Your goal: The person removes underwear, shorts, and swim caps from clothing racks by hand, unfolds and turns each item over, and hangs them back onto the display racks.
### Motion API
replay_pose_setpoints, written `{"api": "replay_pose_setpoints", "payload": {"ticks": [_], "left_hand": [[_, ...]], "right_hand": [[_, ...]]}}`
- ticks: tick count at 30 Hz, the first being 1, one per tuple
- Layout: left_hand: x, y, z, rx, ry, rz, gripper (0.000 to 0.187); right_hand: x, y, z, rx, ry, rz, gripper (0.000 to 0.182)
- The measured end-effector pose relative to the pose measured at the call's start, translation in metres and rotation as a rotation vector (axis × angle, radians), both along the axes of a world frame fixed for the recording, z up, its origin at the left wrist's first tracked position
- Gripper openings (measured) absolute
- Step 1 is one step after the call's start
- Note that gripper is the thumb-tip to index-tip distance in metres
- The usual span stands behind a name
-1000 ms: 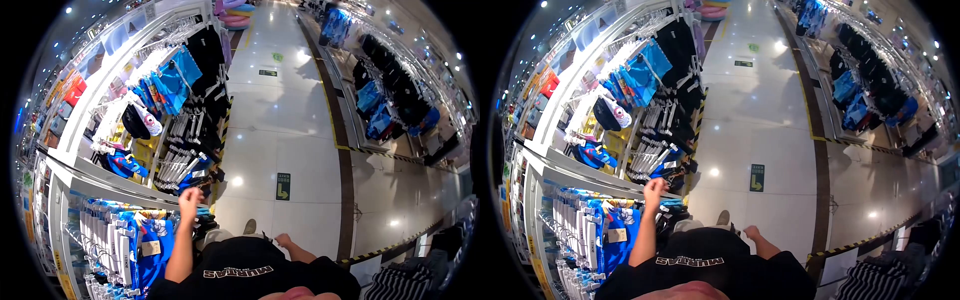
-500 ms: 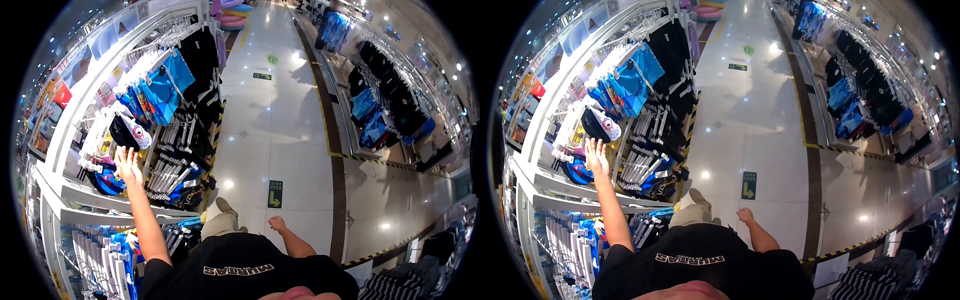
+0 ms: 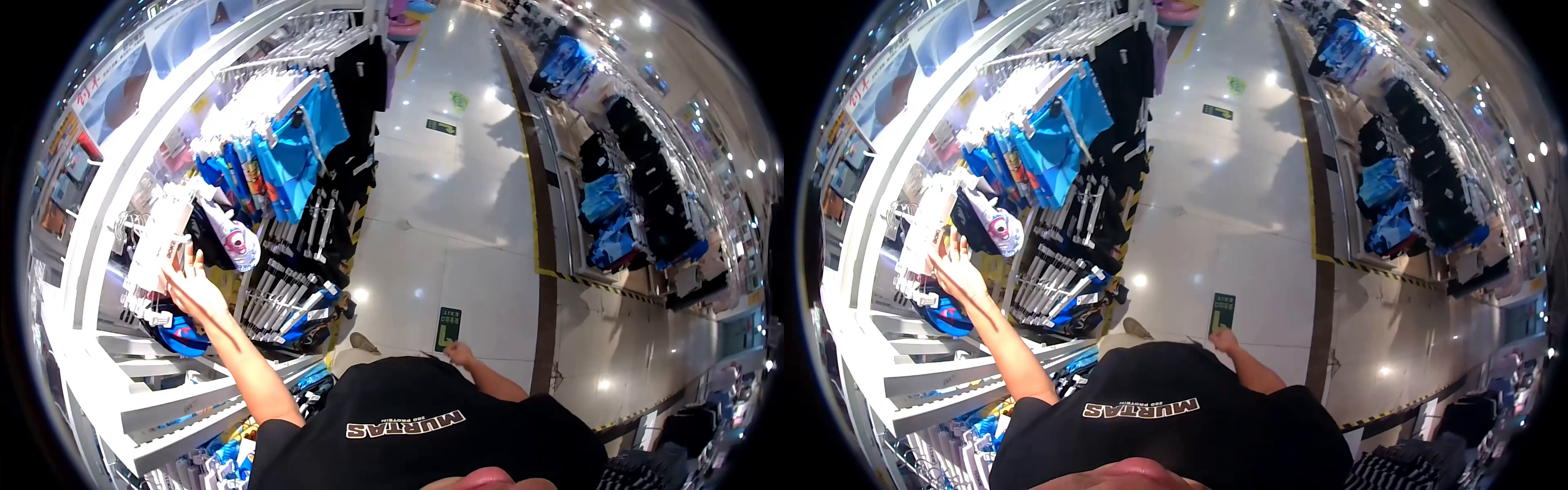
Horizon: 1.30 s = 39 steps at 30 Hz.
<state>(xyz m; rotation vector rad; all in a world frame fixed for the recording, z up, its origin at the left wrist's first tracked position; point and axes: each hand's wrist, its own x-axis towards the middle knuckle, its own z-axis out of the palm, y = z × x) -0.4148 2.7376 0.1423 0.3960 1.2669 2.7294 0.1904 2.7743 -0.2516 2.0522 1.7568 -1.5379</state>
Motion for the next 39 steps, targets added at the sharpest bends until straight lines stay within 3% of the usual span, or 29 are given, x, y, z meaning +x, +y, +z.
{"api": "replay_pose_setpoints", "payload": {"ticks": [2, 3, 5, 8, 12, 15, 20, 23, 24, 28, 29, 33, 36, 37, 39], "left_hand": [[-0.013, -0.004, -0.002, 0.018, -0.025, 0.000, 0.055], [-0.015, -0.004, -0.001, 0.000, -0.035, 0.012, 0.055], [-0.014, -0.004, 0.004, -0.007, -0.038, 0.022, 0.054], [-0.011, -0.004, 0.011, 0.059, 0.055, -0.015, 0.052], [0.012, -0.004, 0.026, 0.034, 0.102, -0.013, 0.044], [0.048, 0.000, 0.019, 0.182, 0.323, -0.248, 0.040], [0.133, 0.035, 0.002, 0.019, 0.200, -0.260, 0.036], [0.170, 0.047, -0.015, -0.037, 0.092, -0.359, 0.040], [0.179, 0.052, -0.022, -0.040, 0.087, -0.402, 0.034], [0.202, 0.068, -0.033, -0.197, 0.097, -0.584, 0.036], [0.206, 0.071, -0.024, -0.232, 0.070, -0.597, 0.032], [0.200, 0.075, -0.053, -0.174, 0.009, -0.917, 0.053], [0.200, 0.074, -0.064, -0.335, 0.249, -0.919, 0.053], [0.194, 0.070, -0.069, -0.346, 0.227, -0.986, 0.051], [0.179, 0.066, -0.087, -0.435, 0.208, -0.860, 0.047]], "right_hand": [[-0.011, 0.051, -0.047, 0.215, 0.173, 0.003, 0.019], [-0.035, 0.073, -0.010, 0.231, 0.119, 0.039, 0.016], [-0.072, 0.108, 0.013, 0.343, 0.141, 0.029, 0.021], [-0.133, 0.139, 0.066, 0.210, 0.314, 0.024, 0.030], [-0.199, 0.163, 0.079, 0.327, 0.414, 0.222, 0.035], [-0.246, 0.165, 0.150, 0.424, 0.548, 0.305, 0.033], [-0.297, 0.162, 0.318, 0.630, 0.910, 0.147, 0.029], [-0.292, 0.162, 0.398, 0.886, 0.974, 0.295, 0.031], [-0.287, 0.165, 0.411, 1.044, 0.891, 0.455, 0.040], [-0.293, 0.154, 0.408, 1.154, 0.687, 0.901, 0.058], [-0.292, 0.149, 0.400, 1.116, 0.680, 0.848, 0.057], [-0.281, 0.154, 0.366, 0.973, 0.541, 0.724, 0.052], [-0.271, 0.159, 0.362, 0.973, 0.560, 0.657, 0.047], [-0.266, 0.162, 0.370, 0.954, 0.471, 0.635, 0.042], [-0.259, 0.165, 0.388, 0.887, 0.452, 0.486, 0.043]]}}
